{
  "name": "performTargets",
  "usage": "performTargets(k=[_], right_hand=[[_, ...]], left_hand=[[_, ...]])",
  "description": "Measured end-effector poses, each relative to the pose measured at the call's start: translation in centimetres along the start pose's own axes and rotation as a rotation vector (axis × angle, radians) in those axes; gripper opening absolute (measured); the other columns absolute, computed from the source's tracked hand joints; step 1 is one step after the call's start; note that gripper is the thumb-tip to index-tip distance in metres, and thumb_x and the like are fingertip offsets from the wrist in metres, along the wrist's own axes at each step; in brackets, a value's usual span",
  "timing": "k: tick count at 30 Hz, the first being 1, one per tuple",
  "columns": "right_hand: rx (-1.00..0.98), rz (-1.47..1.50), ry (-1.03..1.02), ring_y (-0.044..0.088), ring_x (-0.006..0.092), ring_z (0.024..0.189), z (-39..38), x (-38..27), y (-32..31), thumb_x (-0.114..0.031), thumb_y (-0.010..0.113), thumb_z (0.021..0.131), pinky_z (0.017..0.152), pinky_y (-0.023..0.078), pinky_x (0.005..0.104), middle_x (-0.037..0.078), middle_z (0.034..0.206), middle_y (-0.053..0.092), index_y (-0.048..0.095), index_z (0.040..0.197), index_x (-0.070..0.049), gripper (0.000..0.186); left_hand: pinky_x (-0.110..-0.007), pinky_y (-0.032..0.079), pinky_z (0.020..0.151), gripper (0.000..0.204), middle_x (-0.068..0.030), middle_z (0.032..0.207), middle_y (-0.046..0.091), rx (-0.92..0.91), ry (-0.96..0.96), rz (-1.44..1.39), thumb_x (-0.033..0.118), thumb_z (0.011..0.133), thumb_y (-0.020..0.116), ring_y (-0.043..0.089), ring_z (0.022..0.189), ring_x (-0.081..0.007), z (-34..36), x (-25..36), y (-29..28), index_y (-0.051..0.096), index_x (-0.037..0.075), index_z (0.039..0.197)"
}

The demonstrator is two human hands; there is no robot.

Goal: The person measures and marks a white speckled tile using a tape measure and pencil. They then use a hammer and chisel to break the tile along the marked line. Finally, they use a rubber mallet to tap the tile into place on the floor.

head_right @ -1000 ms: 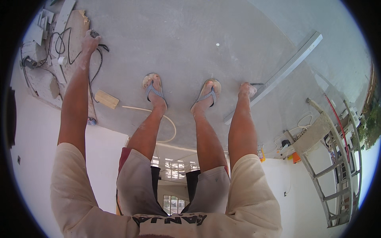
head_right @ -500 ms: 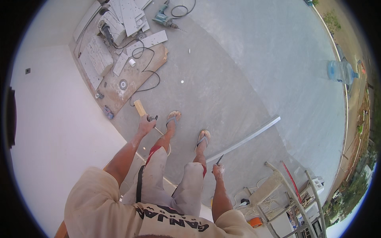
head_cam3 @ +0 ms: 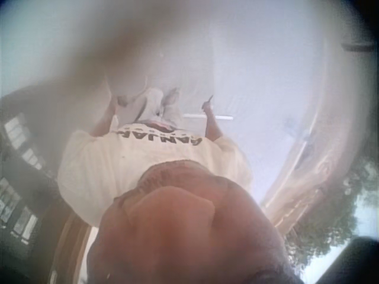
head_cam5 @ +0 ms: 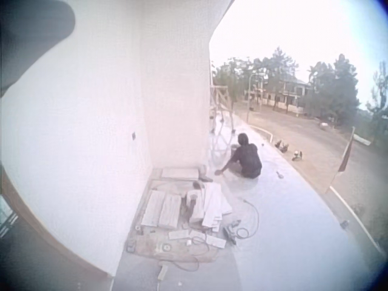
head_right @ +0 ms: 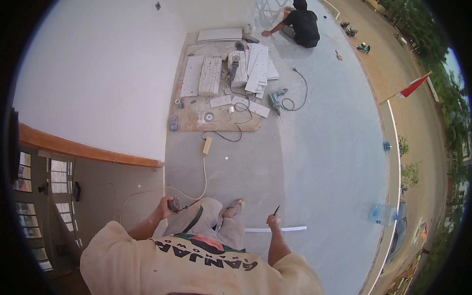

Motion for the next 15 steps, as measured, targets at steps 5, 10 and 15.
performTargets(k=[5, 10, 15], right_hand=[[-0.079, -0.259, -0.139, 0.060, 0.0196, 0.054, -2.2, -10.2, 3.5, -0.013, 0.051, 0.082, 0.045, 0.047, 0.0334, 0.010, 0.065, 0.063, 0.063, 0.078, 0.001, 0.019], [-0.293, -0.492, -0.355, 0.061, 0.0211, 0.055, -8.9, -17.9, 15.0, -0.013, 0.052, 0.080, 0.046, 0.047, 0.0341, 0.011, 0.065, 0.063, 0.064, 0.077, 0.002, 0.019], [-0.538, -0.741, -0.469, 0.062, 0.0226, 0.056, -17.5, -23.8, 32.3, -0.009, 0.046, 0.083, 0.048, 0.047, 0.0340, 0.013, 0.067, 0.063, 0.063, 0.080, 0.004, 0.022]], left_hand=[[-0.044, 0.051, 0.068, 0.042, -0.0090, 0.083, 0.061, 0.070, 0.086, -0.341, 0.044, 0.085, 0.061, 0.062, 0.071, -0.0276, -6.6, -4.0, -3.0, 0.058, 0.007, 0.104], [-0.038, 0.056, 0.062, 0.029, -0.0060, 0.077, 0.062, 0.135, 0.136, -0.373, 0.036, 0.087, 0.062, 0.061, 0.062, -0.0208, -7.3, -8.0, -10.3, 0.060, 0.007, 0.094], [-0.035, 0.057, 0.061, 0.025, -0.0061, 0.078, 0.062, 0.236, 0.303, -0.606, 0.031, 0.085, 0.065, 0.063, 0.063, -0.0194, -13.6, -9.2, -19.8, 0.060, 0.007, 0.093]])
Point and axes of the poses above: each hand's wrist, its own z-axis towards the middle knuckle, its own y-axis out of the palm, x = y × z, the point moved 5 cm from there along z, towards the middle knuckle
